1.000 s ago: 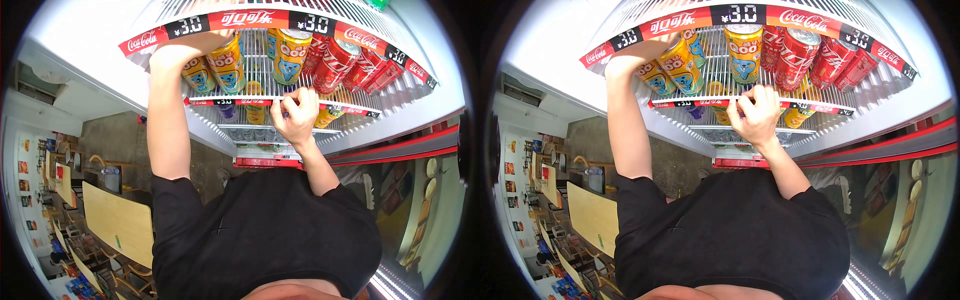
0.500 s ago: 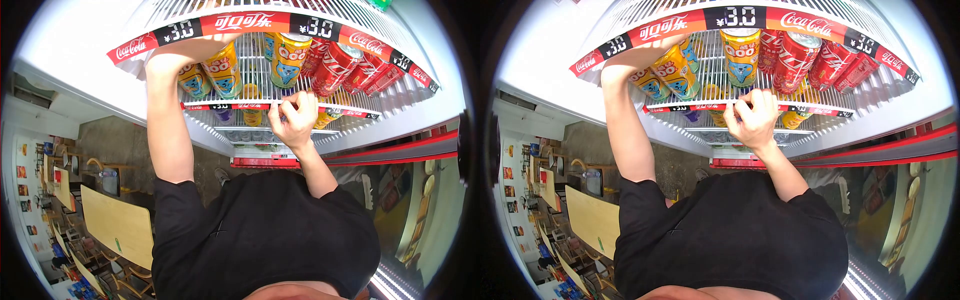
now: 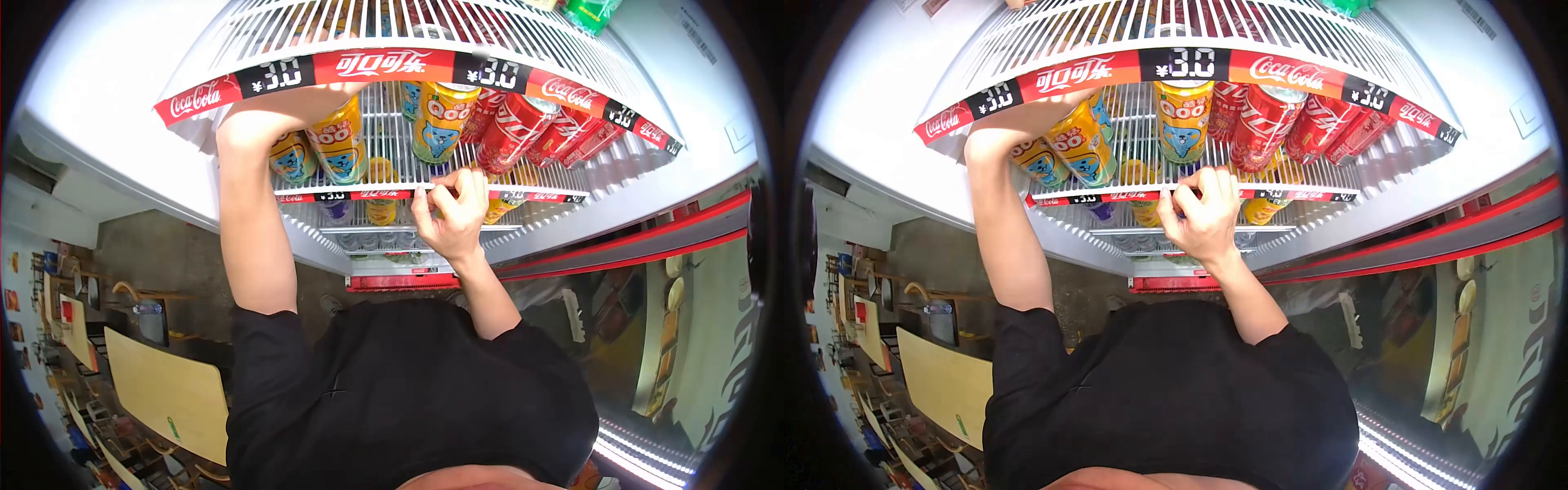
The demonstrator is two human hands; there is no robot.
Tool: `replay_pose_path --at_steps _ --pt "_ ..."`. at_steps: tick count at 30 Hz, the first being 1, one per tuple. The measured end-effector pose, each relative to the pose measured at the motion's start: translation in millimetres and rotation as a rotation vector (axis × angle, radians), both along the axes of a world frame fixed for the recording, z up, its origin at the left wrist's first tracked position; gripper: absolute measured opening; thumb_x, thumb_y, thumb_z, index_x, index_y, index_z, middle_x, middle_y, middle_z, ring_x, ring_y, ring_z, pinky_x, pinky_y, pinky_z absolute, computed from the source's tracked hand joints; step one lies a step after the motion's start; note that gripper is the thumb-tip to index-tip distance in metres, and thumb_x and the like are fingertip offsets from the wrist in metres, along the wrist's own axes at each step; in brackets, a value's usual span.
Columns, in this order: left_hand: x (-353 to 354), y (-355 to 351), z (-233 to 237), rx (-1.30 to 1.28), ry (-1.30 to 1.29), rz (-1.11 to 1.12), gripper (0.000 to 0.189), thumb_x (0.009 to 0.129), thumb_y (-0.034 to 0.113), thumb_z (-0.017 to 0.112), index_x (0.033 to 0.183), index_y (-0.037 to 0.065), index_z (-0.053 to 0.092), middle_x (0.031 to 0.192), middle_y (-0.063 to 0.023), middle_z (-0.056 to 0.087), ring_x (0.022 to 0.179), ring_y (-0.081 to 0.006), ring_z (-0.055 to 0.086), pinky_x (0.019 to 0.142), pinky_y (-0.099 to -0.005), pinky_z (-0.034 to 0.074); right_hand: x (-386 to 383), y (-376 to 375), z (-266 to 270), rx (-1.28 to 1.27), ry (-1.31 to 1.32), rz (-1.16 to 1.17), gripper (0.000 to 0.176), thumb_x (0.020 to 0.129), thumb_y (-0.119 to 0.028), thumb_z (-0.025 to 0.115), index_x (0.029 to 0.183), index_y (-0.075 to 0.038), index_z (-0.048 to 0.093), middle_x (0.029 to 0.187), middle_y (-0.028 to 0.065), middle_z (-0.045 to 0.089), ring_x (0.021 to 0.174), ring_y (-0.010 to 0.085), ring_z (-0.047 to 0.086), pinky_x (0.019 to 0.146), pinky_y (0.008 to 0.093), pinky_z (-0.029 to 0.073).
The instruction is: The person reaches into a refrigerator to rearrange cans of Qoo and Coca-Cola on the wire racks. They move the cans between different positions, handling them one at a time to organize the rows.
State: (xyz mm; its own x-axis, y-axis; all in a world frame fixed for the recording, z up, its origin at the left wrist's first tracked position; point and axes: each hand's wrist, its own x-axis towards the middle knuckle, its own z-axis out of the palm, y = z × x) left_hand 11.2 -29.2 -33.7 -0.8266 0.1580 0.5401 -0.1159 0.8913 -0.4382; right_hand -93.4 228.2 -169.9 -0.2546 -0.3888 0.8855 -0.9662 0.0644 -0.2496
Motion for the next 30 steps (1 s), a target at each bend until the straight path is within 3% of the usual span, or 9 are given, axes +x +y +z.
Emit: replay_pose_path --at_steps 2,3,6,10,18,26,28,30 --pt "-15.1 -10.4 -5.2 -0.140 -0.049 0.152 0.051 0.108 0.052 0.047 0.132 0.007 0.054 0.122 -0.0070 0.066 0.108 -0.0215 0.064 0.100 -0.0349 0.051 0.4 0.3 -0.8 0.010 -0.018 0.008 0.031 0.073 -0.011 0.080 0.062 -0.011 0.052 0.079 0.0052 0.056 0.074 0.0262 0.051 0.066 0.0414 0.035" --pt "-7.0 5.0 10.0 0.034 -0.094 0.114 0.052 0.108 0.053 0.048 0.131 0.007 0.054 0.122 -0.0073 0.066 0.109 -0.0213 0.064 0.101 -0.0351 0.051 0.6 0.8 -0.3 0.015 -0.023 0.011 0.031 0.073 -0.011 0.080 0.062 -0.011 0.052 0.079 0.0052 0.056 0.074 0.0263 0.051 0.066 0.0414 0.035" --pt "-1.6 20.5 19.3 0.155 0.009 -0.046 0.035 0.105 0.045 0.055 0.111 0.010 0.059 0.101 -0.0078 0.065 0.096 -0.0252 0.065 0.085 -0.0388 0.052 0.1 1.6 0.0 0.017 -0.019 0.018 0.031 0.073 -0.010 0.080 0.062 -0.011 0.051 0.079 0.0054 0.056 0.074 0.0267 0.051 0.066 0.0414 0.035" --pt "-9.7 10.6 4.1 0.031 0.200 -0.166 0.028 0.101 0.042 0.061 0.106 0.014 0.062 0.101 -0.0070 0.067 0.098 -0.0248 0.067 0.082 -0.0404 0.054 0.6 2.3 1.4 0.019 -0.007 0.011 0.031 0.074 -0.011 0.080 0.061 -0.011 0.051 0.079 0.0057 0.056 0.074 0.0268 0.052 0.066 0.0418 0.035" --pt "-10.1 4.3 -6.9 -0.094 0.264 -0.093 0.029 0.100 0.043 0.060 0.110 0.016 0.063 0.102 -0.0062 0.068 0.102 -0.0257 0.068 0.087 -0.0422 0.055 0.7 2.6 1.6 0.012 -0.013 0.022 0.031 0.073 -0.010 0.079 0.061 -0.011 0.051 0.079 0.0059 0.057 0.075 0.0268 0.052 0.066 0.0415 0.036" --pt "-12.4 9.8 2.3 -0.064 0.290 -0.161 0.024 0.098 0.041 0.063 0.103 0.017 0.063 0.093 -0.0046 0.065 0.094 -0.0252 0.068 0.079 -0.0424 0.056 0.6 1.4 1.3 0.013 -0.007 0.011 0.030 0.073 -0.009 0.080 0.061 -0.011 0.052 0.080 0.0061 0.058 0.075 0.0270 0.053 0.067 0.0414 0.037" --pt "-12.3 11.1 1.5 0.045 0.257 -0.111 0.021 0.098 0.038 0.062 0.101 0.017 0.061 0.091 -0.0046 0.063 0.091 -0.0241 0.067 0.077 -0.0410 0.056 0.4 1.8 0.9 0.016 -0.005 0.012 0.030 0.073 -0.009 0.080 0.061 -0.011 0.052 0.080 0.0063 0.058 0.075 0.0271 0.053 0.067 0.0414 0.037" --pt "-8.6 13.4 8.5 -0.096 0.254 -0.149 0.019 0.099 0.035 0.059 0.099 0.016 0.059 0.088 -0.0052 0.061 0.088 -0.0231 0.065 0.077 -0.0399 0.055 0.4 2.7 1.4 0.024 -0.010 0.017 0.030 0.073 -0.009 0.080 0.061 -0.010 0.052 0.080 0.0067 0.058 0.075 0.0272 0.053 0.067 0.0414 0.037"
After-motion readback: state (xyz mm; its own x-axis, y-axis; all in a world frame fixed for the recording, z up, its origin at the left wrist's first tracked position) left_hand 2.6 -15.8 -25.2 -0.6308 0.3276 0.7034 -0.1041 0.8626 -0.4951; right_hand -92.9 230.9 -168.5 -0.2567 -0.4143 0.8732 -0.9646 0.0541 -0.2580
